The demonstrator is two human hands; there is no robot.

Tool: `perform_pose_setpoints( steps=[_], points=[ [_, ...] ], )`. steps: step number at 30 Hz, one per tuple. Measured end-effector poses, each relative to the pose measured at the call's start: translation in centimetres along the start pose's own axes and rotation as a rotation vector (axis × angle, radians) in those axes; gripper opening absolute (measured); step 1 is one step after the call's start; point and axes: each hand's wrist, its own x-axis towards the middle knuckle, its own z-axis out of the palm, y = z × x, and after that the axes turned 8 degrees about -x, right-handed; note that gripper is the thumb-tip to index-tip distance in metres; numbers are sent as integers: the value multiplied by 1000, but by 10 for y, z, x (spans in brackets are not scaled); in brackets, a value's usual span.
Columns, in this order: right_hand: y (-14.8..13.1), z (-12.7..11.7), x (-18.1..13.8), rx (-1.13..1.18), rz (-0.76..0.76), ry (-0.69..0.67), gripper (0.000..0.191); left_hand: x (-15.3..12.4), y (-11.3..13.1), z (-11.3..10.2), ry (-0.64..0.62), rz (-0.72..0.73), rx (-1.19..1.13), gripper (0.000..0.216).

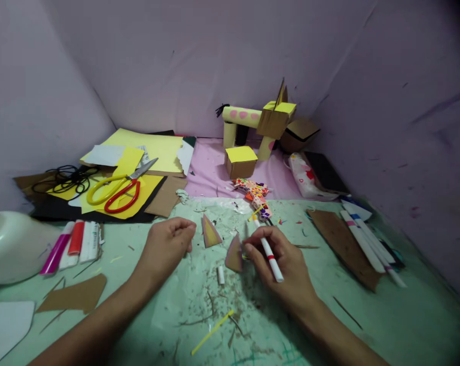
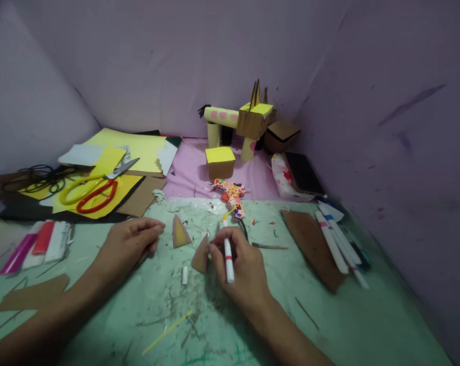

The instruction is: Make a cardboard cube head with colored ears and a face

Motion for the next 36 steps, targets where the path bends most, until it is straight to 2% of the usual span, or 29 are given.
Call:
perform_pose_setpoints(
  steps=[2,4,10,15,21,25,27,31,33,36],
  points=[
    [0,0,4,-125,-30,81,11,10,0,0,-36,-92,-55,20],
    [-4,2,9,-188,-80,78,13,14,1,1,-83,-133,-68,17],
    [-21,16,26,-409,-161,-206,28,11,9,7,-176,-201,-51,18],
    [-20,23,21,-356,-141,-214,33,10,9,11,-169,-194,-48,14],
    [-13,24,19,-213,-182,-225,36,11,10,14,-164,-188,-58,15],
    [-13,21,21,-39,-146,-162,16,11,8,14,-159,-187,-70,18],
    [-12,14,20,145,-79,-71,14,11,7,13,-170,-194,-74,18],
    [-9,-3,14,509,127,90,26,12,5,9,-230,-219,-63,16],
    [-6,-4,12,616,187,88,28,13,5,8,-249,-227,-51,14],
    [-3,2,12,662,211,10,28,13,5,9,-255,-226,-34,14]
  ],
)
